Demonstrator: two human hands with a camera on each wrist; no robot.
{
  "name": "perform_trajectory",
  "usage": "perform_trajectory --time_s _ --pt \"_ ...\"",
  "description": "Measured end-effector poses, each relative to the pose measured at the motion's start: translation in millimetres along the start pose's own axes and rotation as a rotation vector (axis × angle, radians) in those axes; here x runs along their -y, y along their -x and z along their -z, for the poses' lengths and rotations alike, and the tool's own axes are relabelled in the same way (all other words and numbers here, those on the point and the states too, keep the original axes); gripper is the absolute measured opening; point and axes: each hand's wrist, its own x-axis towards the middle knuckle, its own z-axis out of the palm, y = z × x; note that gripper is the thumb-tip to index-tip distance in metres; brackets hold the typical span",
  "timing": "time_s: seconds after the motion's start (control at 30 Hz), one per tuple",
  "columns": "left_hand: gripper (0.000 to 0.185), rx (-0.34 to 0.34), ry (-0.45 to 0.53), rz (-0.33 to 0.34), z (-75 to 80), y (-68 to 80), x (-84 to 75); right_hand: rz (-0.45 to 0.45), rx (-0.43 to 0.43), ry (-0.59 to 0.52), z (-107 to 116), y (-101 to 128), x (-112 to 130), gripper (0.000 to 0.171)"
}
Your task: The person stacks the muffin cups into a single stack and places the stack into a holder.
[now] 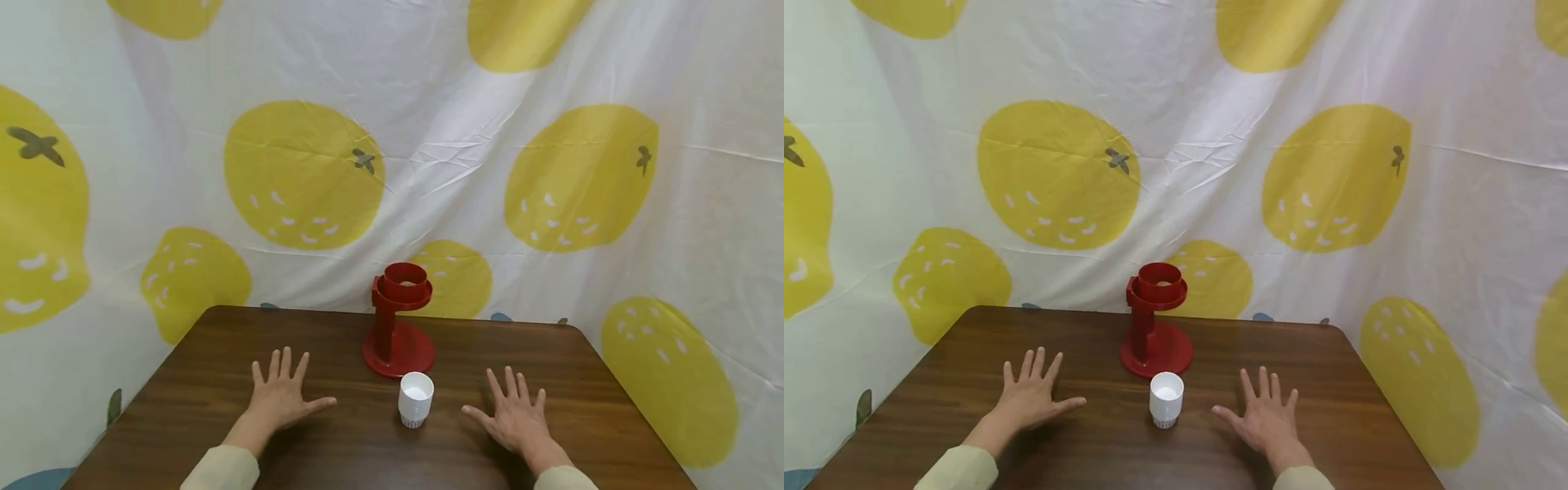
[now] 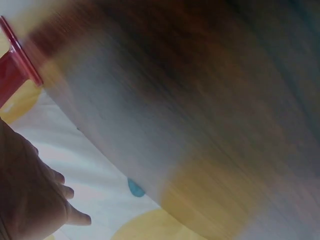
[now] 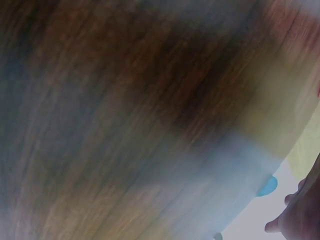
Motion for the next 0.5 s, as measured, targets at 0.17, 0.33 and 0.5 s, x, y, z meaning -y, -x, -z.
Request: perform_trajectory --time_s 0.17,0.33,0.5 --pt "0.113 -0.012 0.008 -0.017 -3.4 -3.3 -3.7 -0.002 0.010 0.008 -2.8 1.5 0.4 0.100" --pt "0.113 -0.018 -0.004 -0.023 -4.2 -4.4 -5.0 0.012 -0.013 0.026 -5.2 -0.6 1.2 0.101" --pt "0.116 -0.001 0.004 -0.043 -3.5 -5.0 -11.7 0.035 -0.047 0.013 -4.1 -1.9 6.5 0.102"
